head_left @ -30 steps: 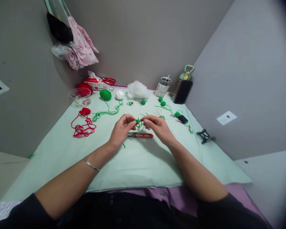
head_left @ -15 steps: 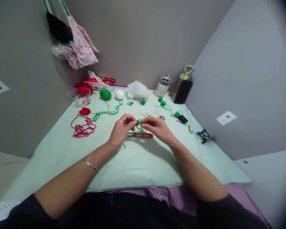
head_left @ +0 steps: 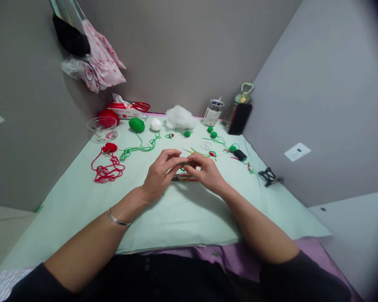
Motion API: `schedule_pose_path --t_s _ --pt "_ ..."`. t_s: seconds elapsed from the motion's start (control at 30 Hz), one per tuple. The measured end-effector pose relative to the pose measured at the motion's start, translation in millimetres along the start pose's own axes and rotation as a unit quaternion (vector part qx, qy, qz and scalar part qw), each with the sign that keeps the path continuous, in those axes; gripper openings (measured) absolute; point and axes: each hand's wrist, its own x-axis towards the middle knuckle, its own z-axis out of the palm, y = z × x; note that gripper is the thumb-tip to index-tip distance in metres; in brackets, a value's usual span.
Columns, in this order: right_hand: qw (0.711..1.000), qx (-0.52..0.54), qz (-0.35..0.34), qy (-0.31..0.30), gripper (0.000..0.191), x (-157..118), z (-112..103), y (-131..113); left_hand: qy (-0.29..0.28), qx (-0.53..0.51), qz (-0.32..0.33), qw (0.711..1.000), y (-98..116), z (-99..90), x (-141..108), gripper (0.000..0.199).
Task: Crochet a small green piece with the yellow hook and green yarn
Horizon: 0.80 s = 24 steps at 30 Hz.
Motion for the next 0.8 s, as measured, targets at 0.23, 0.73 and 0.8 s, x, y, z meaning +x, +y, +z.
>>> schedule_pose_path --t_s 0.23,0.73,0.8 --pt "0.999 -0.012 -0.024 0.018 0.003 -2.2 3.6 1.8 0.015 0.032 0.01 0.999 0.8 -3.0 1.9 0.008" --pt "0.997 -0.049 -0.061 -0.006 0.006 -2.3 0.0 0.7 -0.025 -0.059 -0.099 0.993 1.9 0.2 1.5 0.011" --pt "0.997 -0.05 -0.052 -0.003 0.006 -2.4 0.4 0.0 -0.017 -0.058 -0.084 0.995 1.8 0.6 0.6 0.011"
